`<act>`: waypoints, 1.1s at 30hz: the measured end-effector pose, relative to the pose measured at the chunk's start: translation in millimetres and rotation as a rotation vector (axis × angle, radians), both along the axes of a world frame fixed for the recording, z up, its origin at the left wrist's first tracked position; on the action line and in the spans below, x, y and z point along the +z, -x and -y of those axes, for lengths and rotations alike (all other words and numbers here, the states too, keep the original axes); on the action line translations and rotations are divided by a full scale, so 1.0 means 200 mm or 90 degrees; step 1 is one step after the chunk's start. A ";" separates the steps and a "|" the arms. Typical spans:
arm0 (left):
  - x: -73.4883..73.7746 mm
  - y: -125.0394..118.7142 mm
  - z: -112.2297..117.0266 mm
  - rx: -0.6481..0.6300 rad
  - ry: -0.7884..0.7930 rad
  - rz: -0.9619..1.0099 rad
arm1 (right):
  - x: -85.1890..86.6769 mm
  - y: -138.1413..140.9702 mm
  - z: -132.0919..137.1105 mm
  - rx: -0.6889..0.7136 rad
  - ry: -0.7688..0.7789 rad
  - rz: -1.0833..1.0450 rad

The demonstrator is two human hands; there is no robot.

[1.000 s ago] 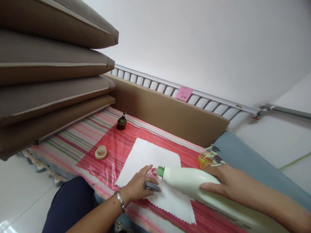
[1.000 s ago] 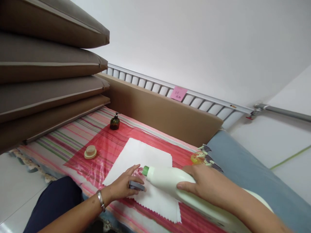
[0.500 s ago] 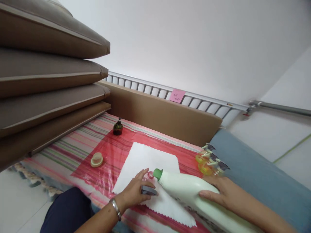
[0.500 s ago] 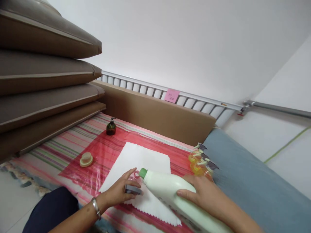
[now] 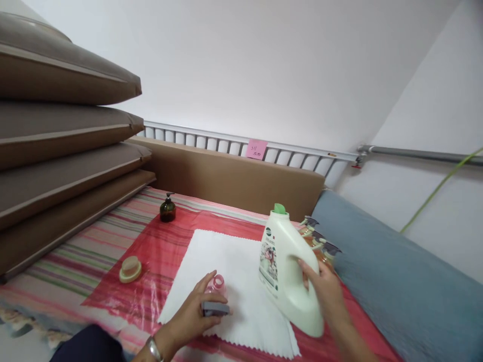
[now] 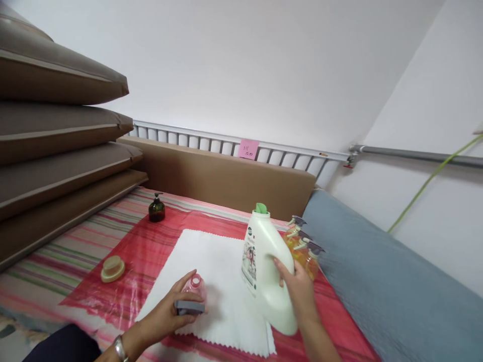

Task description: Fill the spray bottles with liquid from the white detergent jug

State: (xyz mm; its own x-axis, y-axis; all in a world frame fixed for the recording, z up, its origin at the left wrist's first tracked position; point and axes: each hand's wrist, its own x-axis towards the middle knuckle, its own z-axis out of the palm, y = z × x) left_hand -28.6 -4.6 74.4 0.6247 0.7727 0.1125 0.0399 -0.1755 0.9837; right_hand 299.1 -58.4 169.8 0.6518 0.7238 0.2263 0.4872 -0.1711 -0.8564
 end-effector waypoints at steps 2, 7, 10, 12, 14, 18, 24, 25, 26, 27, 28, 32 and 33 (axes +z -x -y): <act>0.00 0.00 0.00 0.015 -0.029 -0.018 | -0.09 0.04 -0.08 -0.049 -0.026 -0.007; 0.02 0.00 0.01 0.012 -0.036 -0.040 | -0.27 0.10 -0.30 -0.138 -0.061 -0.032; 0.05 0.00 0.02 0.009 -0.017 -0.046 | -0.36 0.11 -0.37 -0.152 -0.044 -0.049; 0.06 0.00 0.03 0.014 -0.016 -0.053 | -0.41 0.10 -0.38 -0.138 -0.028 -0.063; 0.08 0.00 0.03 0.018 -0.016 -0.056 | -0.44 0.07 -0.36 -0.116 -0.007 -0.065; 0.09 0.00 0.04 0.017 -0.009 -0.048 | -0.45 0.02 -0.30 -0.087 0.047 -0.031; 0.06 0.00 0.03 0.021 -0.029 -0.054 | -0.37 0.03 -0.25 -0.020 0.095 0.022; 0.06 0.00 0.03 0.024 -0.036 -0.055 | -0.36 0.03 -0.24 -0.013 0.097 0.029; 0.06 0.00 0.03 0.026 -0.043 -0.054 | -0.35 0.03 -0.24 -0.007 0.099 0.037; 0.05 0.00 0.03 0.029 -0.049 -0.052 | -0.35 0.03 -0.24 -0.002 0.102 0.042; 0.05 0.00 0.02 0.031 -0.054 -0.050 | -0.35 0.02 -0.23 0.002 0.104 0.047; 0.05 0.00 0.02 0.034 -0.070 -0.049 | -0.37 0.00 -0.24 0.018 0.097 0.052; 0.04 0.00 0.02 0.033 -0.072 -0.048 | -0.38 -0.01 -0.24 0.022 0.091 0.051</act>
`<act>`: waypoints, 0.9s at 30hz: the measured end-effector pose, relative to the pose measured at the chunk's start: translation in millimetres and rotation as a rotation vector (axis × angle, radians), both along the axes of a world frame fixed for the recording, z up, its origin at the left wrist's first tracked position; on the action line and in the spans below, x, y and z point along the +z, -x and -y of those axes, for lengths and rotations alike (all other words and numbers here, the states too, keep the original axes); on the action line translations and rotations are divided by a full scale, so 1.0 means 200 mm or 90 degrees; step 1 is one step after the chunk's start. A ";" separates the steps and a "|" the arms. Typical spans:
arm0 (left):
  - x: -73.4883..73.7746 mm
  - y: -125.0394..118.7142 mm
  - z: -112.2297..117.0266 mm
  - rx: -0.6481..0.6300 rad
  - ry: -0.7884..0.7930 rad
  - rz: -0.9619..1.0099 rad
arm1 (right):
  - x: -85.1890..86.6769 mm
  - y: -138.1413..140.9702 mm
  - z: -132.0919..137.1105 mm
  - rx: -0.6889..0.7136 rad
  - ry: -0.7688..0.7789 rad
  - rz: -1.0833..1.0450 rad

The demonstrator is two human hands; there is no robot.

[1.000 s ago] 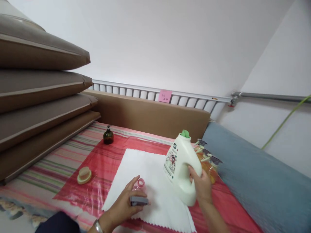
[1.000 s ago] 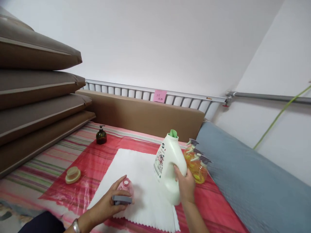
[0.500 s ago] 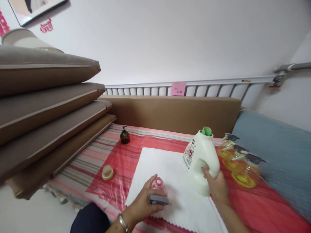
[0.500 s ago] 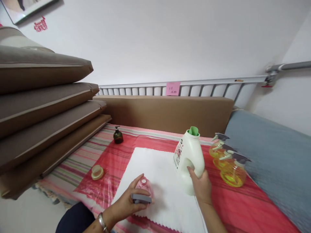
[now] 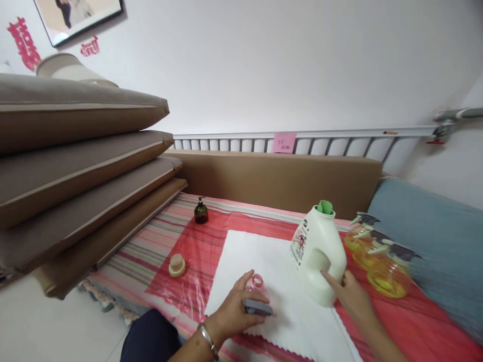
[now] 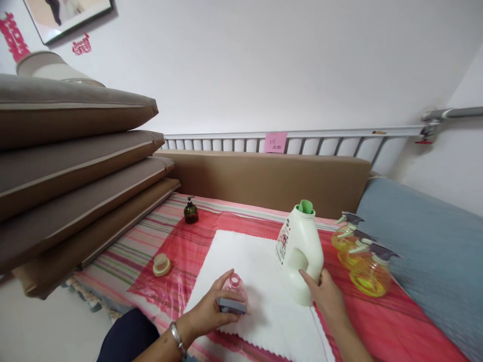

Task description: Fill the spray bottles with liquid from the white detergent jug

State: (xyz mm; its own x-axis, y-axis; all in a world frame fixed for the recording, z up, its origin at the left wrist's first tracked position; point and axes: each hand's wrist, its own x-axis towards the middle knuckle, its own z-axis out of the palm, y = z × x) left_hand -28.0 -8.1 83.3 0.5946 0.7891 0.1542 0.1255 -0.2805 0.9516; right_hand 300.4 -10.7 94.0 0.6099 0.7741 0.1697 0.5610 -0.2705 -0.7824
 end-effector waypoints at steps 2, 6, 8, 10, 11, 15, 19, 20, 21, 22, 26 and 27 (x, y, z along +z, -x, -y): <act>0.00 0.00 0.00 -0.007 0.001 0.002 | -0.01 -0.01 0.00 0.009 -0.019 -0.001; -0.01 0.00 -0.01 -0.029 0.009 0.006 | 0.03 0.01 0.04 0.009 -0.098 0.005; -0.02 0.00 -0.01 -0.035 0.006 0.001 | 0.07 0.05 0.10 -0.002 -0.153 0.020; -0.02 0.00 -0.02 -0.038 -0.002 -0.005 | 0.11 0.15 0.18 0.001 -0.194 0.040; -0.02 0.00 -0.02 -0.038 -0.007 -0.006 | 0.12 0.22 0.22 0.019 -0.203 0.050; -0.03 0.01 -0.03 -0.030 -0.039 -0.019 | 0.11 0.56 0.34 0.221 -0.174 0.060; -0.01 0.01 -0.02 -0.027 -0.086 -0.069 | 0.07 0.82 0.37 0.378 -0.131 0.046; 0.00 0.01 -0.02 -0.027 -0.096 -0.078 | 0.06 0.86 0.37 0.389 -0.121 0.046; 0.00 0.01 -0.02 -0.025 -0.104 -0.083 | 0.07 0.88 0.37 0.397 -0.112 0.052; 0.01 0.01 -0.01 -0.022 -0.110 -0.085 | 0.07 0.90 0.37 0.404 -0.102 0.062; 0.01 0.00 -0.01 -0.021 -0.147 -0.099 | 0.10 0.93 0.34 0.436 -0.070 0.116; 0.01 0.00 -0.01 -0.024 -0.157 -0.104 | 0.10 0.94 0.34 0.442 -0.066 0.123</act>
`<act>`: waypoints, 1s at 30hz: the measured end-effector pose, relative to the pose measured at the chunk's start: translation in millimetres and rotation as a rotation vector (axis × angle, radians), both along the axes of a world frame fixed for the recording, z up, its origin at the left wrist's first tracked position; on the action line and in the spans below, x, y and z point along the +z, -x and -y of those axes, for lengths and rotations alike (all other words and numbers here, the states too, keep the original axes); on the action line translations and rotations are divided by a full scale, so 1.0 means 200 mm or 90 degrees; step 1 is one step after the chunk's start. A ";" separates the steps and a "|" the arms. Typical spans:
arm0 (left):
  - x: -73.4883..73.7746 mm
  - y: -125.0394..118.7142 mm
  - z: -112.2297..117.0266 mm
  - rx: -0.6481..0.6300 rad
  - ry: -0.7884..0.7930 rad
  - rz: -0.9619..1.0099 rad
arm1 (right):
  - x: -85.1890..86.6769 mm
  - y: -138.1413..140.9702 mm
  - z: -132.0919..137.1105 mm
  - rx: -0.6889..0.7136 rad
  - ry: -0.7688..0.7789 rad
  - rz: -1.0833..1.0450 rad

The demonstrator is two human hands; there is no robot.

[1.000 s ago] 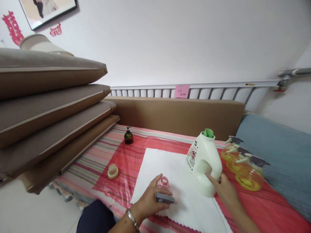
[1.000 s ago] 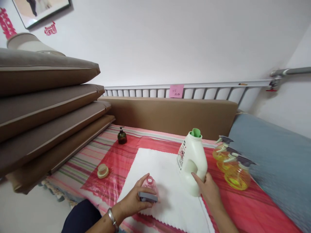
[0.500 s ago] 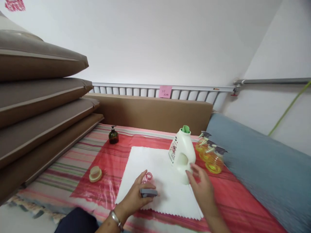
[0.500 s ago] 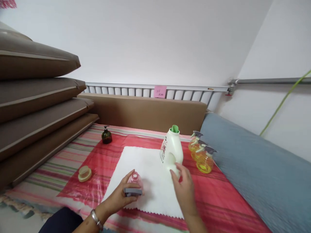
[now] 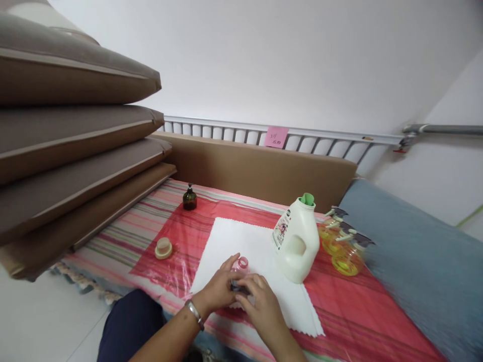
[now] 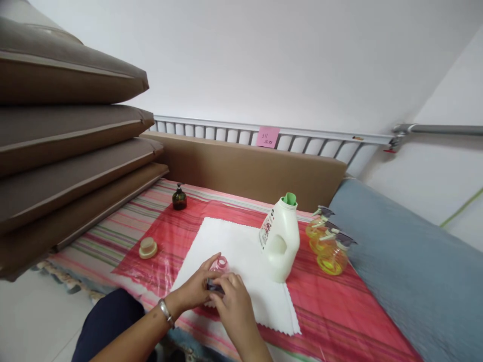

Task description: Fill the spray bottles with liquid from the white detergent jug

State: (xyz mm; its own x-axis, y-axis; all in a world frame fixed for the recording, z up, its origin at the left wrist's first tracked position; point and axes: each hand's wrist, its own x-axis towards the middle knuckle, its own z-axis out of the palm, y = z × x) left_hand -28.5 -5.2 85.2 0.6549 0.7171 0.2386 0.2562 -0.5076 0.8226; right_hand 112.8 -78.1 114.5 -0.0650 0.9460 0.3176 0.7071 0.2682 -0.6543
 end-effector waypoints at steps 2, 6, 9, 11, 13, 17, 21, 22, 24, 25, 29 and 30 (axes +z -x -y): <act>0.00 0.00 0.00 -0.002 -0.002 -0.005 | 0.00 0.01 -0.01 0.008 0.006 0.009; 0.00 0.00 -0.01 0.004 0.009 -0.003 | -0.03 0.02 -0.02 -0.007 0.013 0.015; 0.02 0.00 -0.01 0.001 -0.001 -0.019 | -0.08 -0.01 0.00 -0.051 0.024 0.009; 0.02 0.00 -0.01 0.009 0.004 -0.027 | -0.12 -0.03 0.00 -0.092 0.042 0.008; 0.01 0.00 -0.01 0.019 0.006 -0.032 | -0.18 -0.04 0.00 -0.127 0.065 0.012; -0.02 -0.02 -0.02 0.032 -0.004 -0.031 | -0.27 -0.03 -0.01 -0.174 0.107 0.036; -0.03 -0.02 -0.02 0.035 -0.006 -0.014 | -0.31 0.02 0.00 -0.200 0.154 0.064; -0.03 -0.01 -0.02 0.032 -0.009 -0.013 | -0.31 0.03 0.00 -0.194 0.163 0.067; -0.02 0.00 -0.02 0.017 -0.014 -0.022 | -0.31 0.03 0.01 -0.171 0.179 0.065; -0.01 0.01 -0.02 0.006 -0.014 -0.029 | -0.30 0.02 0.02 -0.158 0.188 0.062; 0.02 0.05 -0.04 -0.042 -0.009 -0.037 | -0.23 -0.11 0.07 -0.113 0.231 0.055; 0.03 0.06 -0.05 -0.048 -0.011 -0.036 | -0.20 -0.17 0.09 -0.106 0.240 0.055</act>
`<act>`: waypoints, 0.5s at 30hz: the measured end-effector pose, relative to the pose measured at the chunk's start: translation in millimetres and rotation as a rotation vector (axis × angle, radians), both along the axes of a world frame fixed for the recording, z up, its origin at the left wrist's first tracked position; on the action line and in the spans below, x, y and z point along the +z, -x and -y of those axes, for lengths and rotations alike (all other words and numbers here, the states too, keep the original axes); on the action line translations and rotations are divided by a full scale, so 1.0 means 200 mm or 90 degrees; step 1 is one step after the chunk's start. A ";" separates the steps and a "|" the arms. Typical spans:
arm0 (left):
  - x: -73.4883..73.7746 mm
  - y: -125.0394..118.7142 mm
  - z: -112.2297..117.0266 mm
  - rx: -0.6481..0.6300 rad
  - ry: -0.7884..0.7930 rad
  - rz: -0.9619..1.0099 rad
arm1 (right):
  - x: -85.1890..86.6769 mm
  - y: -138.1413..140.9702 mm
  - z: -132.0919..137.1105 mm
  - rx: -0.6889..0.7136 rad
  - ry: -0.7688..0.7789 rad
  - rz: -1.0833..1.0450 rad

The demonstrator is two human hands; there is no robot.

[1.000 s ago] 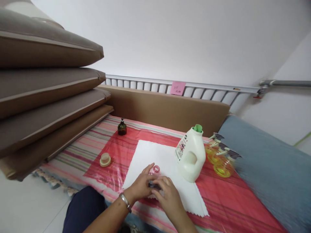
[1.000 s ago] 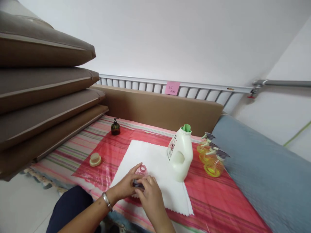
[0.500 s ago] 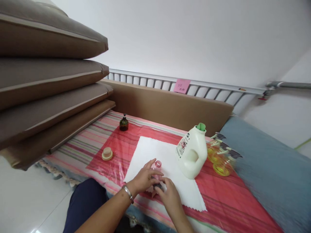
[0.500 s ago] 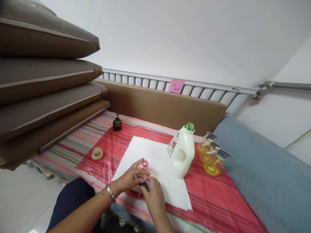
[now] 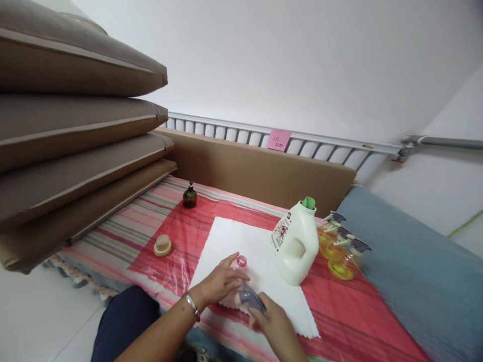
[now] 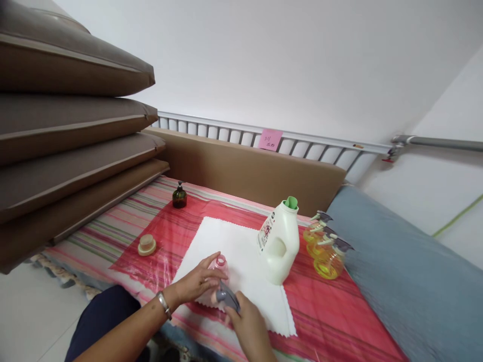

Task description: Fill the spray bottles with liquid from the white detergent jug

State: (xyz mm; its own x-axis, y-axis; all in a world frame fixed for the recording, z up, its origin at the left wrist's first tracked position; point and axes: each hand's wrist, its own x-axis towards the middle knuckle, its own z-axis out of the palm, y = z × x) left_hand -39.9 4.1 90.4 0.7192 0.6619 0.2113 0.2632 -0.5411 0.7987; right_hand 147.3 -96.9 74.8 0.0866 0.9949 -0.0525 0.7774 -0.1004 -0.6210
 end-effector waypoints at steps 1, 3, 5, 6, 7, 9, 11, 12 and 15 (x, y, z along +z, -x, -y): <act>0.00 0.00 0.00 -0.003 -0.005 -0.001 | 0.05 -0.06 0.03 0.005 0.007 -0.001; 0.00 0.00 -0.01 0.005 -0.024 -0.004 | 0.18 -0.19 0.09 -0.010 0.012 0.001; -0.02 -0.02 -0.01 0.023 -0.045 -0.006 | 0.36 -0.29 0.14 -0.049 0.011 0.003; -0.03 -0.03 -0.01 0.034 -0.055 -0.005 | 0.46 -0.31 0.16 -0.068 0.011 0.014; -0.05 -0.04 -0.01 0.046 -0.065 -0.002 | 0.57 -0.33 0.17 -0.083 -0.024 0.029; -0.07 -0.06 0.00 0.063 -0.078 0.011 | 0.75 -0.32 0.18 -0.116 -0.106 0.099; -0.09 -0.07 0.01 0.072 -0.085 0.024 | 0.89 -0.30 0.17 -0.123 -0.156 0.164; -0.09 -0.07 0.01 0.074 -0.088 0.028 | 0.94 -0.29 0.16 -0.115 -0.167 0.192; -0.08 -0.07 0.02 0.074 -0.087 0.028 | 0.99 -0.27 0.11 -0.065 -0.178 0.264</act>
